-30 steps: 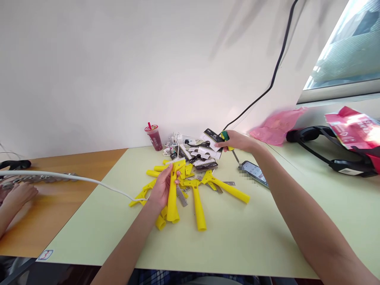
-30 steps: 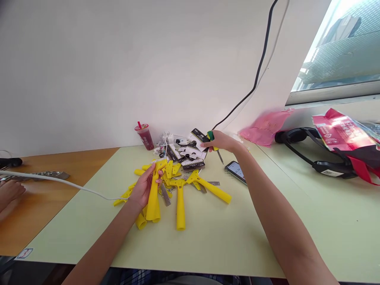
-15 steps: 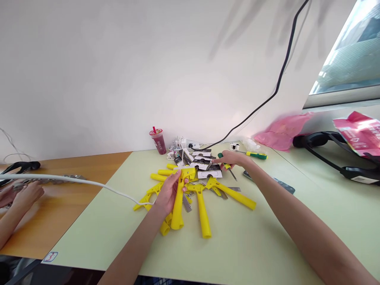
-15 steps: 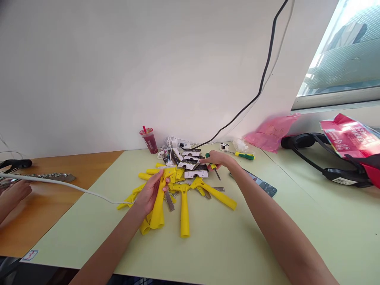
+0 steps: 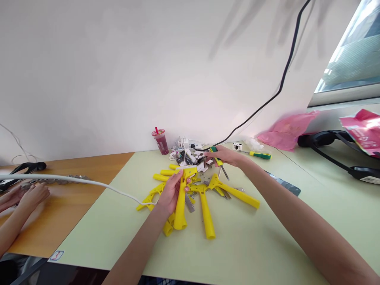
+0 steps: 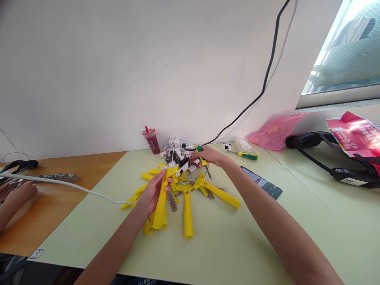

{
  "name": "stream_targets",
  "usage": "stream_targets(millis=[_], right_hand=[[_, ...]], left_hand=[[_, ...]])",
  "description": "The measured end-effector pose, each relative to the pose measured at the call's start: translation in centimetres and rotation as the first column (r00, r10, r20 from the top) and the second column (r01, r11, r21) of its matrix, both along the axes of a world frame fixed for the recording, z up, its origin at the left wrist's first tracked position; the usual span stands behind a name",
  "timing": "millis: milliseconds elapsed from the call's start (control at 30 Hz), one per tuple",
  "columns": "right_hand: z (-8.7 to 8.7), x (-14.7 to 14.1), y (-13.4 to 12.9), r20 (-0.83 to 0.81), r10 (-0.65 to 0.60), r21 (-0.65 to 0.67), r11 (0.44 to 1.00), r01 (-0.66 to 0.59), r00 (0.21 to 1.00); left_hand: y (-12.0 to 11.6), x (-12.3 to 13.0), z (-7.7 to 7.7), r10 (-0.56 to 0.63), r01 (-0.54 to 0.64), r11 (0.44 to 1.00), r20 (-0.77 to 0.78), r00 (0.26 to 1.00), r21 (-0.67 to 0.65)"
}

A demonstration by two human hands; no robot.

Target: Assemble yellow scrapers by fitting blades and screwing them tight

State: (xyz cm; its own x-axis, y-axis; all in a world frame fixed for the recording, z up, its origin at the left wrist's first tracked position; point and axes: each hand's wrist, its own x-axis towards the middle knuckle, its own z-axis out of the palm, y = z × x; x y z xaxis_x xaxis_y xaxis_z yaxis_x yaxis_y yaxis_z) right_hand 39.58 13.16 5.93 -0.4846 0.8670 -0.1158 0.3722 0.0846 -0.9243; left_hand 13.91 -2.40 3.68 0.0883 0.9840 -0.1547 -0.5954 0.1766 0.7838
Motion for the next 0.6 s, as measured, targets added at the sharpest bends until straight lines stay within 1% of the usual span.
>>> stream_targets(millis=[133,267,333,433,533,600], right_hand=[[0.0,0.5,-0.2,0.086,-0.017,0.056,0.998,0.012,0.996],[-1.0,0.5,0.1,0.26,-0.032,0.108,0.994,0.004,0.965],[-1.8,0.3,0.4,0.353,-0.07,0.152,0.988,0.016,0.933],[-2.9,0.0,1.0,0.476,-0.162,0.255,0.966,0.04,0.864],[-3.8,-0.3,1.3,0.565,-0.238,0.347,0.937,0.034,0.79],[-4.3,-0.4,1.5,0.61,-0.268,0.369,0.929,0.031,0.746]], left_hand=[[0.0,0.0,0.1,-0.012,0.012,1.0,-0.012,1.0,-0.005],[0.0,0.0,0.0,-0.026,0.025,0.999,-0.016,1.0,-0.041],[0.0,0.0,0.0,-0.025,0.025,0.999,-0.014,1.0,-0.046],[0.0,0.0,0.0,-0.025,0.024,0.999,-0.014,1.0,-0.045],[-0.1,0.1,0.1,-0.024,0.024,0.999,-0.011,1.0,-0.044],[-0.1,0.1,0.1,-0.028,0.028,0.999,-0.008,1.0,-0.041]])
